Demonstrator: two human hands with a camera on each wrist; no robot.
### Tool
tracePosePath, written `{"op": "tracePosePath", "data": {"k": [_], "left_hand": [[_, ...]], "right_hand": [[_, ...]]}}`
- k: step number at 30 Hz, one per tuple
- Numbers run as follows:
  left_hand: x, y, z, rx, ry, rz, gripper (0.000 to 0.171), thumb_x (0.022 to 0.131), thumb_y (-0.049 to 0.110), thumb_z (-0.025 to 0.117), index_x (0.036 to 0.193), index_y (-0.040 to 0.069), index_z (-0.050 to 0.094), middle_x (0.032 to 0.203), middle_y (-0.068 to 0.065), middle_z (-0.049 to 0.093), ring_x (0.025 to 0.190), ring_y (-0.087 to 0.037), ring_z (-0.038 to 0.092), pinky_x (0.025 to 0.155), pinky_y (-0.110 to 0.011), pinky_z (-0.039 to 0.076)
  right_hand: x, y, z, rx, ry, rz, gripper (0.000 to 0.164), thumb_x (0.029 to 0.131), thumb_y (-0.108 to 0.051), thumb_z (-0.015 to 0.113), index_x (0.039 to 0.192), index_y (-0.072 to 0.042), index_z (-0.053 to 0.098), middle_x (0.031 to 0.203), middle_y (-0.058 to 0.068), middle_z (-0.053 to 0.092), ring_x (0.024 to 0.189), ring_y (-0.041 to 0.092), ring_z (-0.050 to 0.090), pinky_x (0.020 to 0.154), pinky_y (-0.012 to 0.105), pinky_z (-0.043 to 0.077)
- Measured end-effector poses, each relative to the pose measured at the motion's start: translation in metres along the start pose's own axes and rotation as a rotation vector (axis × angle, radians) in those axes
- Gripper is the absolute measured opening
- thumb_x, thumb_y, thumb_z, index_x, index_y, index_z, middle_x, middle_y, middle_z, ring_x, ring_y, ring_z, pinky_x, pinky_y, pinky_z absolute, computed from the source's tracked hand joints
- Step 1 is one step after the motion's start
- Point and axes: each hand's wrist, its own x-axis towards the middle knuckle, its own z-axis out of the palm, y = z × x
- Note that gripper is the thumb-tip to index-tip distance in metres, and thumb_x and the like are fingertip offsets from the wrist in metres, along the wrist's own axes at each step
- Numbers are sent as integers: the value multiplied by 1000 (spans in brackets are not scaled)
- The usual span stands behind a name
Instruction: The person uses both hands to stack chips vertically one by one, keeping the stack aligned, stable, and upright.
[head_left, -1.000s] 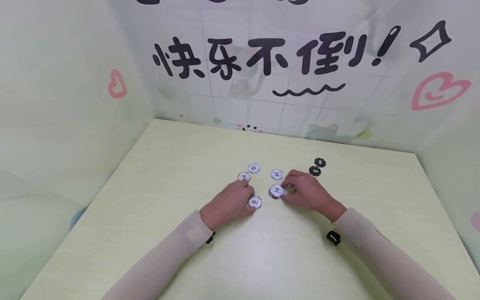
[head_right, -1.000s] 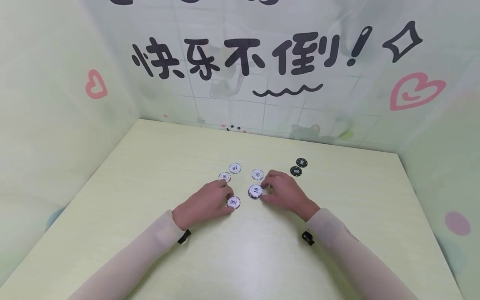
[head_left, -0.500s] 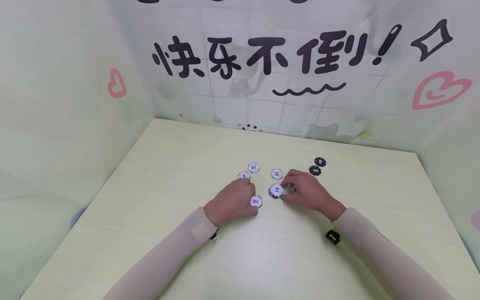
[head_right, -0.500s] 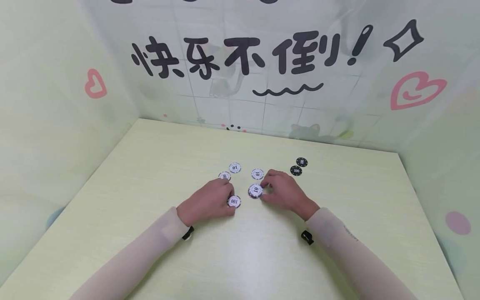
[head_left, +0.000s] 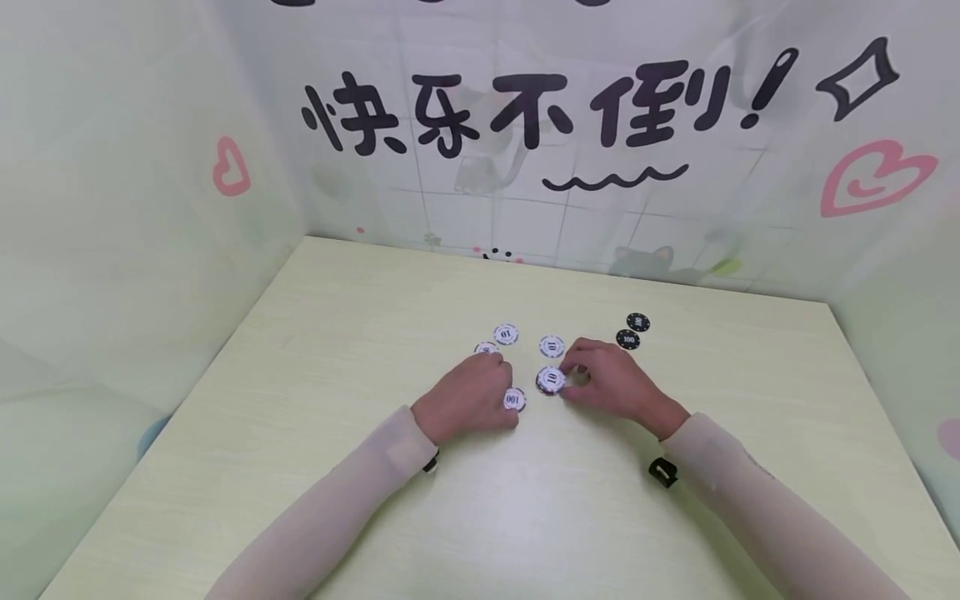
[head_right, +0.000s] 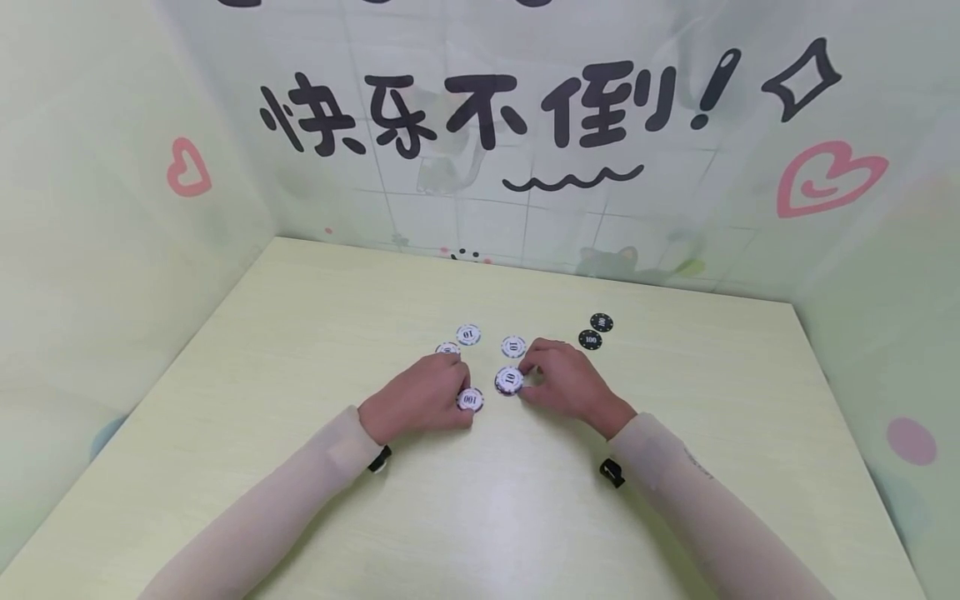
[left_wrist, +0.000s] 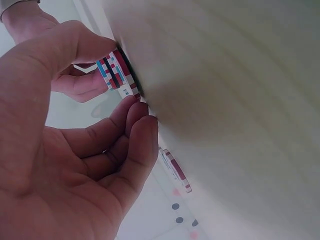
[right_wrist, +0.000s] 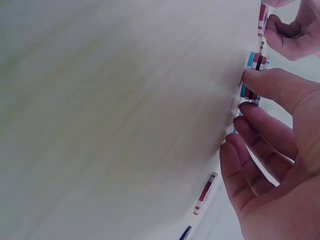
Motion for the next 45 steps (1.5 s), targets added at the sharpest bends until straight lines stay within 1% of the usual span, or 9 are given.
{"op": "tracePosePath", "data": {"k": [6,15,20,24,27,30,34,41,45], "left_hand": [[4,0,0,-8,-16,6,22,73,30,67,64,14,54,67,1,51,63,-15,44,58,-27,37],[10,-1,-1,-25,-8,6,23,74,31,67,66,14,55,68,1,51,64,-15,46,58,-27,38],[13,-3,-1,-24,7,15,24,76,30,67,64,15,54,65,2,50,63,-15,45,61,-28,38],[16,-4,-1,-33,24,24,25,76,32,67,63,15,54,64,2,50,62,-14,42,59,-27,36],[18,-4,-2,-54,31,24,24,77,32,68,65,15,56,66,2,51,62,-13,43,56,-26,36],[20,-2,-4,-65,34,17,22,77,31,69,69,14,58,68,2,53,63,-12,45,56,-24,37],[24,0,-7,-60,33,10,21,77,31,68,74,12,60,71,3,53,65,-12,48,57,-23,39],[33,2,-8,-18,59,42,23,75,33,67,75,12,60,72,3,53,66,-12,47,57,-23,38],[38,4,-7,-21,62,52,25,75,35,69,74,12,61,72,3,53,66,-12,48,57,-23,39]], "right_hand": [[0,2,0,6,7,-10,26,76,-24,83,98,-15,75,102,-4,66,91,15,61,82,34,50],[0,1,0,2,4,-8,25,76,-24,83,98,-14,75,101,-4,66,89,14,61,80,32,50],[0,1,0,8,6,-7,26,76,-24,83,99,-14,75,101,-4,66,89,15,61,81,33,50],[0,1,0,4,-1,-7,26,77,-24,83,99,-14,75,102,-4,66,90,14,61,81,33,50],[0,1,-1,2,-4,-5,27,77,-25,82,100,-14,75,103,-4,66,91,15,61,81,33,50],[0,1,-1,0,-3,-2,27,77,-25,83,100,-13,75,102,-4,66,90,15,61,80,33,50],[0,1,0,-4,2,0,26,76,-24,83,99,-13,75,101,-4,66,89,14,61,79,32,50],[1,3,1,-6,-5,15,25,77,-24,82,98,-14,75,101,-5,66,89,13,61,78,30,50],[0,2,1,-14,-3,3,25,77,-24,82,98,-15,74,102,-5,66,89,13,61,79,32,50]]}}
